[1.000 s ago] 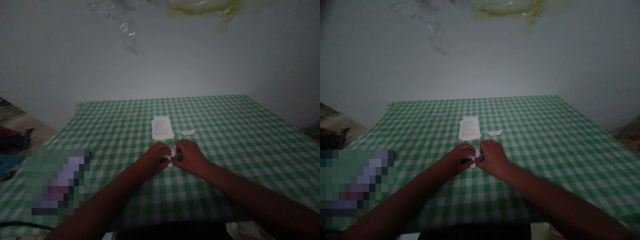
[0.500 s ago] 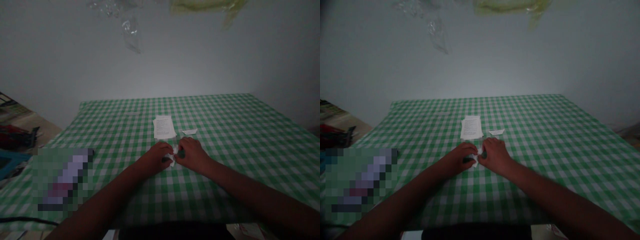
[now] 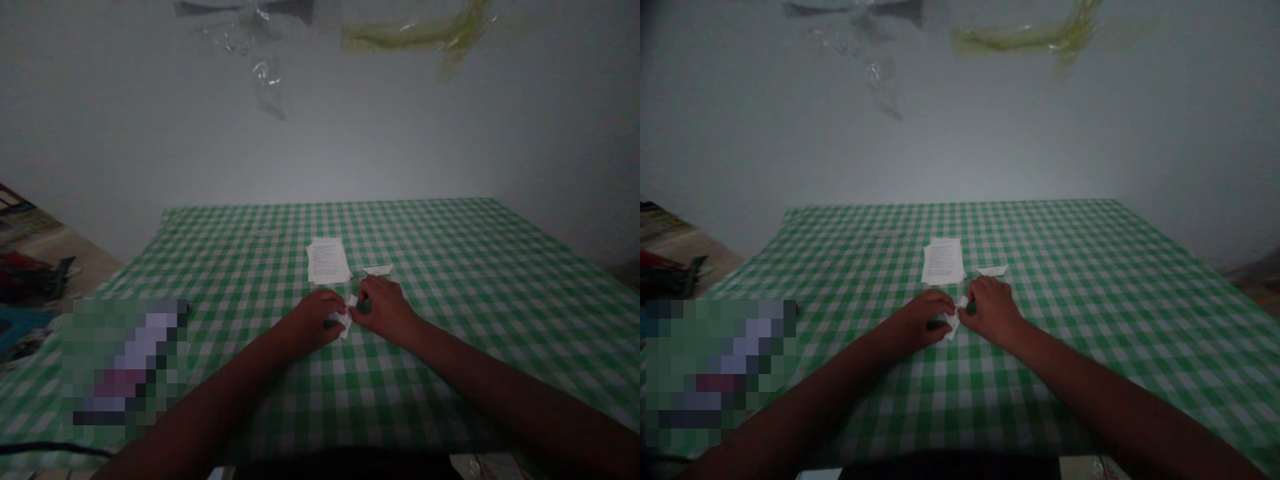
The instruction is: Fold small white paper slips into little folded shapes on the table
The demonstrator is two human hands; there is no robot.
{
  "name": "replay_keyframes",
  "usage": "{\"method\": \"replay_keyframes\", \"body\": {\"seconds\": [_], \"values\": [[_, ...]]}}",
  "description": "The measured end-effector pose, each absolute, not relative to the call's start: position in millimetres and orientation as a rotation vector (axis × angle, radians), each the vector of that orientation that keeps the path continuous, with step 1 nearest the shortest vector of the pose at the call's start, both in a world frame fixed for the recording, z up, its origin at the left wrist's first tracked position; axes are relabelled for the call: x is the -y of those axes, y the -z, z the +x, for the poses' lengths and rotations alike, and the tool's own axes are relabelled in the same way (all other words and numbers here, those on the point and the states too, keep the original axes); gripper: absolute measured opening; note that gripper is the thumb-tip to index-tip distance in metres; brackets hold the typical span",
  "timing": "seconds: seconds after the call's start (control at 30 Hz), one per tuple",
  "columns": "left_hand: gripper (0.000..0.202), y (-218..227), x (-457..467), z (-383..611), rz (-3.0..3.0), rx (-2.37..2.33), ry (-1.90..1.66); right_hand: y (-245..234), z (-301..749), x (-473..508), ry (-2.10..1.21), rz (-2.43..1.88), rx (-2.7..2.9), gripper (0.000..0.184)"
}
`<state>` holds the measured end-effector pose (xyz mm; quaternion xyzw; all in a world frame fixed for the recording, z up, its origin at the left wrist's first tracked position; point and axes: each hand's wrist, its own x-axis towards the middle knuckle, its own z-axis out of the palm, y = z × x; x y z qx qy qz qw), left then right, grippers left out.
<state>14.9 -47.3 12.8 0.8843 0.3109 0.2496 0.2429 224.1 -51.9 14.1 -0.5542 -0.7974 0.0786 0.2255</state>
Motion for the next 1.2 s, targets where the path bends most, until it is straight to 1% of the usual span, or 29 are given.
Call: {"method": "replay_keyframes", "body": {"seconds": [0.17, 0.33, 0.77, 1.0, 1.2], "values": [[0.028, -20, 50, 14, 2.397, -0.846, -0.656, -17, 218, 72, -0.271, -1.37, 2.344, 0.023], [0.033, -25, 49, 9, 2.354, -0.812, -0.62, -19, 217, 76, -0.297, -1.387, 2.337, 0.026], [0.031, -23, 47, 7, 2.366, -0.844, -0.587, -15, 215, 76, -0.293, -1.409, 2.289, 0.033], [0.027, -16, 46, 6, 2.378, -0.853, -0.592, -10, 220, 63, -0.245, -1.474, 2.263, 0.027], [0.033, -15, 49, 6, 2.368, -0.892, -0.616, -9, 226, 42, -0.142, -1.612, 2.173, 0.025]]}}
